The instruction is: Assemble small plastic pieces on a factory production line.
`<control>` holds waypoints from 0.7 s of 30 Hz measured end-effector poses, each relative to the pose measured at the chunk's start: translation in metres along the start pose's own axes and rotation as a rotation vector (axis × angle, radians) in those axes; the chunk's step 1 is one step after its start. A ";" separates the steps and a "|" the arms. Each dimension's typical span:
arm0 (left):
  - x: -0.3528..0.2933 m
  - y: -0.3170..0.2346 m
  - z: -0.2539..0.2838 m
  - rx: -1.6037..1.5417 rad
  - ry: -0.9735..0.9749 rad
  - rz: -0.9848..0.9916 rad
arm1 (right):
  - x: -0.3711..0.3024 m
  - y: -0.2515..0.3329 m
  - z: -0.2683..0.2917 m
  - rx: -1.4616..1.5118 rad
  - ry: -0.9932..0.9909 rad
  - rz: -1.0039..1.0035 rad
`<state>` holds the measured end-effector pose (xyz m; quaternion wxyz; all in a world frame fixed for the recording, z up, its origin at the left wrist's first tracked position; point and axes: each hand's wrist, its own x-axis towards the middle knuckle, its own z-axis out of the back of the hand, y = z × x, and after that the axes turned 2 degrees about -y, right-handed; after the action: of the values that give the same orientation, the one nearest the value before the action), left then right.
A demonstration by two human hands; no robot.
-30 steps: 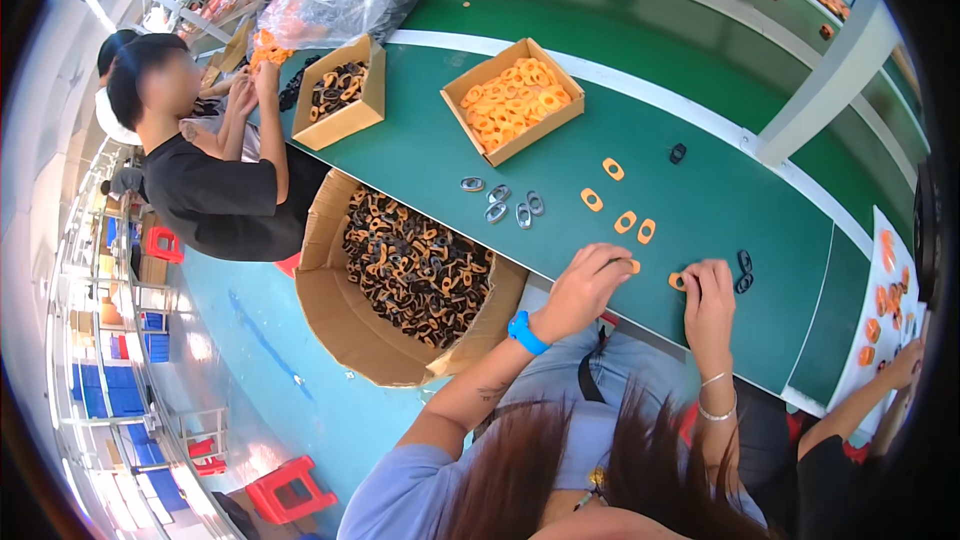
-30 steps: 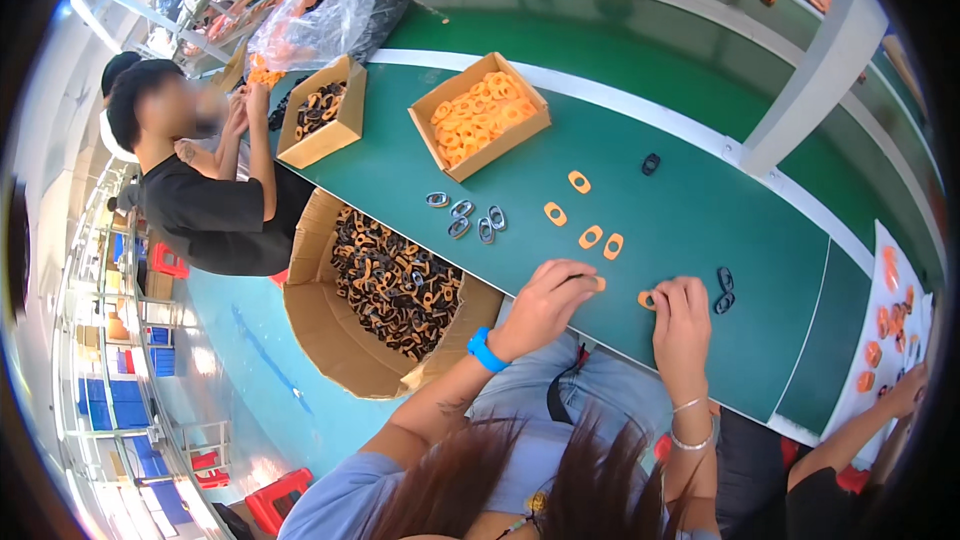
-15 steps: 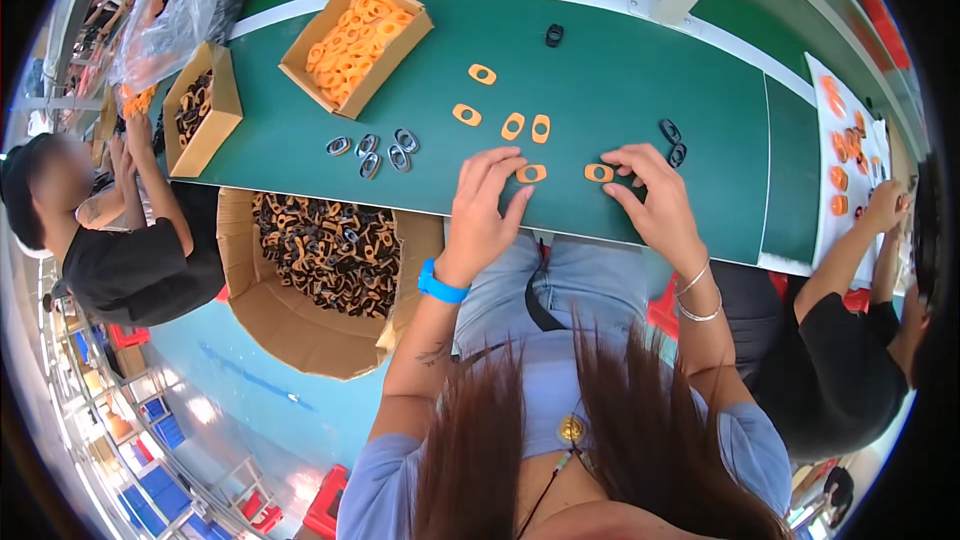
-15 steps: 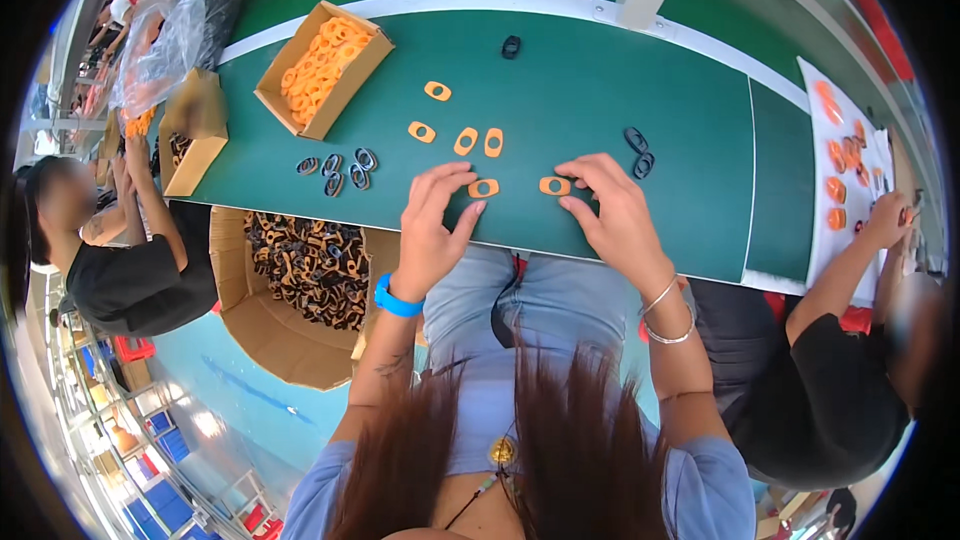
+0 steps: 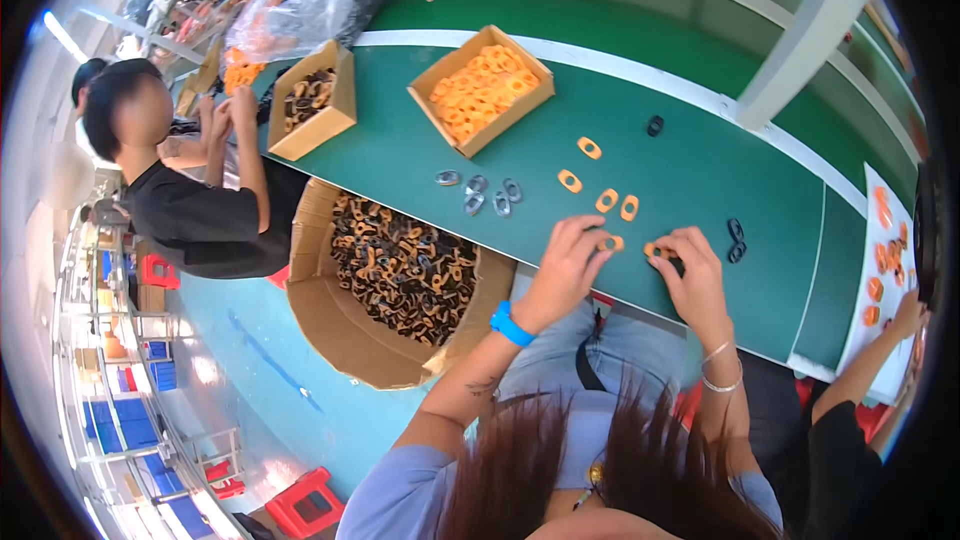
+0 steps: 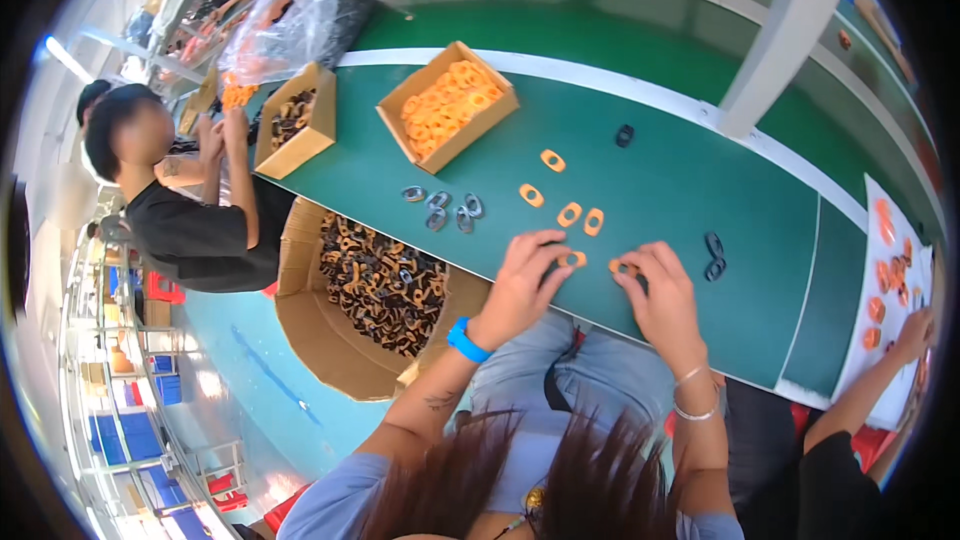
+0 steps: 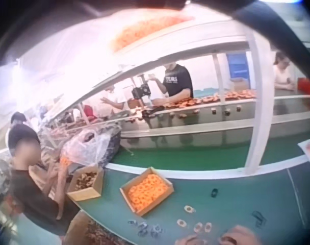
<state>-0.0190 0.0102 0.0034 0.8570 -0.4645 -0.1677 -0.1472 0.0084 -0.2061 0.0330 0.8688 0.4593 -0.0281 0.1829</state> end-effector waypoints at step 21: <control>-0.004 -0.014 -0.017 0.025 0.072 -0.054 | 0.125 -0.049 0.013 -0.456 0.092 0.336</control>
<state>-0.0257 -0.0112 0.0038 0.8640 -0.4433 -0.1509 -0.1847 0.1432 -0.2051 0.0291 0.9075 0.2324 -0.1045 0.3339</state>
